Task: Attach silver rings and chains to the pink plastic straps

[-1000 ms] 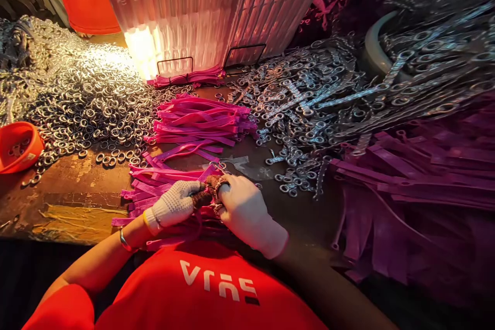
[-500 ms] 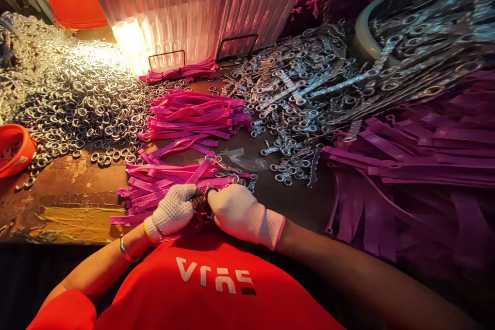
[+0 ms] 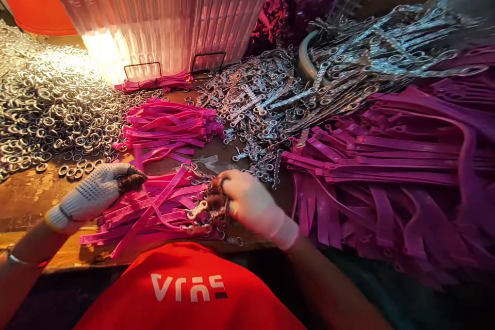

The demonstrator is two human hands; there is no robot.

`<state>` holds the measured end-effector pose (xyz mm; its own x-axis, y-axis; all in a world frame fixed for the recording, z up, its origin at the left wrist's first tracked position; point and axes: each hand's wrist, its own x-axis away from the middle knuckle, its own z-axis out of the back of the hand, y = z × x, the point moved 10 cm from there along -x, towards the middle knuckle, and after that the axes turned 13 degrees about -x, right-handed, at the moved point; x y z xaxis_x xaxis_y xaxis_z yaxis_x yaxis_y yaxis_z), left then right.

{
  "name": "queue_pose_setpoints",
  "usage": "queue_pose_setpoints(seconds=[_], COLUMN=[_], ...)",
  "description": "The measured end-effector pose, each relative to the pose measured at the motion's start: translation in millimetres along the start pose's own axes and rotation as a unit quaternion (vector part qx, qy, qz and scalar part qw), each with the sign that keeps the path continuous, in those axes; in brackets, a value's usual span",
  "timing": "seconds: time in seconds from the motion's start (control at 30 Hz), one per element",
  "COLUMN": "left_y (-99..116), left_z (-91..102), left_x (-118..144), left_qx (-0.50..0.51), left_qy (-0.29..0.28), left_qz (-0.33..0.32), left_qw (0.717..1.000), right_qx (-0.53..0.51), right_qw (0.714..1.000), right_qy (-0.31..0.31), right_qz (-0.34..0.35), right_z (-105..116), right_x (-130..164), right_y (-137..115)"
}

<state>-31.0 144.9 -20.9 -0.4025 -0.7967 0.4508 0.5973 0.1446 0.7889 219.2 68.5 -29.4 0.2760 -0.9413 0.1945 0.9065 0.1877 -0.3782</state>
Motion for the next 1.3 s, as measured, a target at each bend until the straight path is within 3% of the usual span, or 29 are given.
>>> queue_pose_setpoints(seconds=[0.07, 0.17, 0.27, 0.37, 0.5, 0.63, 0.7, 0.77, 0.83, 0.93, 1.0, 1.1, 1.17, 1.3], left_y=[-9.1, -3.7, 3.1, 4.6, -1.0, -1.3, 4.5, 8.7, 10.8, 15.0, 20.5, 27.1, 26.1, 16.2], left_z=[-30.7, -87.8, -128.0, -146.5, -153.4, -149.4, -144.5, -142.0, -140.0, -141.6, -143.7, -141.3, -140.3, -145.9], left_x=[-3.1, -9.4, -15.1, -16.8, -14.8, -10.2, -4.7, 2.6, 9.1, 17.9, 24.0, 30.6, 34.1, 39.6], left_qx=[0.144, 0.394, 0.513, 0.556, 0.534, 0.453, 0.394, 0.347, 0.322, 0.293, 0.272, 0.258, 0.255, 0.244], left_qy=[-0.030, -0.109, -0.156, -0.164, -0.150, -0.132, -0.127, -0.137, -0.152, -0.206, -0.249, -0.275, -0.285, -0.321], left_qz=[0.045, 0.085, 0.125, 0.141, 0.129, 0.064, 0.015, -0.009, -0.013, -0.011, -0.023, -0.049, -0.049, -0.021], left_qw=[0.988, 0.909, 0.835, 0.802, 0.822, 0.879, 0.910, 0.928, 0.934, 0.934, 0.929, 0.925, 0.923, 0.915], right_qx=[0.054, 0.127, 0.153, 0.166, 0.182, 0.164, 0.110, -0.011, -0.194, -0.406, -0.442, -0.417, -0.384, -0.367], right_qw=[0.992, 0.959, 0.937, 0.914, 0.920, 0.941, 0.942, 0.941, 0.931, 0.896, 0.890, 0.906, 0.919, 0.924], right_qy=[0.023, 0.024, 0.063, 0.095, 0.086, 0.090, 0.136, 0.214, 0.250, 0.174, 0.110, 0.013, -0.022, -0.021], right_qz=[-0.115, -0.250, -0.307, -0.357, -0.336, -0.281, -0.288, -0.262, -0.181, -0.038, 0.017, 0.069, 0.090, 0.107], right_z=[6.1, 1.5, -3.3, -5.4, -14.9, -24.0, -18.4, -6.9, 0.9, 6.8, 12.0, 12.0, 10.2, 8.1], right_x=[-2.0, -3.4, -5.9, 0.4, 2.7, -1.7, 2.0, 6.9, 6.2, -4.3, -10.2, -17.1, -19.0, -19.7], right_y=[53.2, 111.0, 129.1, 133.1, 126.1, 121.5, 123.9, 116.2, 92.3, 28.9, -12.1, -54.9, -68.6, -77.4])
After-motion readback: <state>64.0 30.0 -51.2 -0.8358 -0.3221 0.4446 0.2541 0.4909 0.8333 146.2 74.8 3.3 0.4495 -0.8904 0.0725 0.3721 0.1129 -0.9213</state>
